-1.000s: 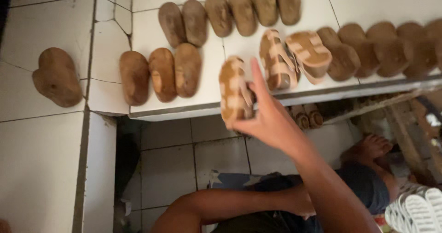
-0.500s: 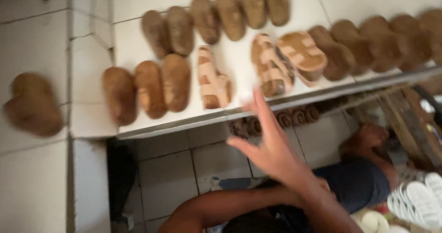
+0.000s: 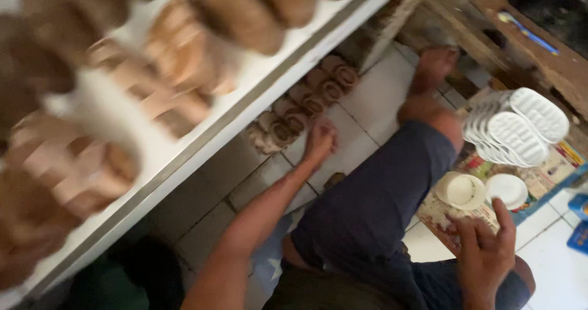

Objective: The person sits on the workshop floor and fits leather straps over wooden sandal lasts, pressing and shaping the straps by hand to seat them on the lasts. They occasionally reach to the side table for material and place finished strapped sandals on the shelf beside them.

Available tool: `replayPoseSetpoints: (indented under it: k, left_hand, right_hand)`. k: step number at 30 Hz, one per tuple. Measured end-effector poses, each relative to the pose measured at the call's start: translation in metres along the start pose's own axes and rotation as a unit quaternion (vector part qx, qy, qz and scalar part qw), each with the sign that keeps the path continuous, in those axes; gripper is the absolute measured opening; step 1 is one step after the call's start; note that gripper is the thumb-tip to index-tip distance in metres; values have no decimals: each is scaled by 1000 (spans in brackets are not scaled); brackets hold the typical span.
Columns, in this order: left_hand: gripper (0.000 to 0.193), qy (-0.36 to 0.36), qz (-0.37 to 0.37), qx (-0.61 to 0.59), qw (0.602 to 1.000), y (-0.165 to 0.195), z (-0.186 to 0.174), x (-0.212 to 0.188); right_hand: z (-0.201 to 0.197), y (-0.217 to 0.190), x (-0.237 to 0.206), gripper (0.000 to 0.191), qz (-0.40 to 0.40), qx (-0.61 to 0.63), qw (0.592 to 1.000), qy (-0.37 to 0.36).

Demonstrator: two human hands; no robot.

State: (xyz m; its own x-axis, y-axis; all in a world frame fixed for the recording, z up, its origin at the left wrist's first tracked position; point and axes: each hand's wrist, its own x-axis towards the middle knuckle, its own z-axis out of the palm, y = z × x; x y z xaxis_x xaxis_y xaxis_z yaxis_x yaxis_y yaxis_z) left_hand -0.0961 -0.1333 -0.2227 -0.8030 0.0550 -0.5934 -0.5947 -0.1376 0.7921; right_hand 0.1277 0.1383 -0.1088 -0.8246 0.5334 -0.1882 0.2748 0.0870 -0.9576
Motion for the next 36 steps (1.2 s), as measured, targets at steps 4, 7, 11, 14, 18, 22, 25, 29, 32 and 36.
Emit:
replayPoseSetpoints:
  k: [4, 7, 11, 14, 18, 22, 25, 29, 32, 36]
  left_hand:
    - [35, 192, 16, 169, 967, 22, -9, 47]
    - [38, 311, 5, 241, 919, 25, -30, 62]
    - [43, 316, -30, 146, 937, 7, -53, 62]
    - [46, 261, -35, -3, 965, -6, -67, 58]
    - [51, 161, -11, -203, 966, -6, -109, 30]
    - [56, 30, 12, -312, 949, 6, -126, 1]
    - [59, -58, 52, -281, 957, 27, -99, 2]
    - [59, -196, 171, -152, 953, 63, -24, -18]
    - [62, -184, 306, -23, 934, 83, 40, -69]
    - [62, -281, 566, 253, 732, 108, 100, -154]
  right_hand:
    - [-44, 46, -16, 70, -22, -61, 998, 15]
    - [-64, 69, -26, 58, -5, -22, 998, 53]
    - [-66, 80, -17, 47, 15, -43, 996, 70]
    - [-52, 71, 14, 54, -83, -359, 929, 13]
    - [-32, 49, 62, 67, -160, -417, 895, 1]
    - [-28, 47, 82, 59, -211, -443, 871, -7]
    - [-35, 59, 81, 51, -256, -442, 860, -3]
    - [-48, 58, 66, 33, -281, -441, 852, 4]
    - [-50, 20, 39, 20, -208, -371, 905, -5]
    - [-23, -40, -16, 44, -171, 13, 981, 86]
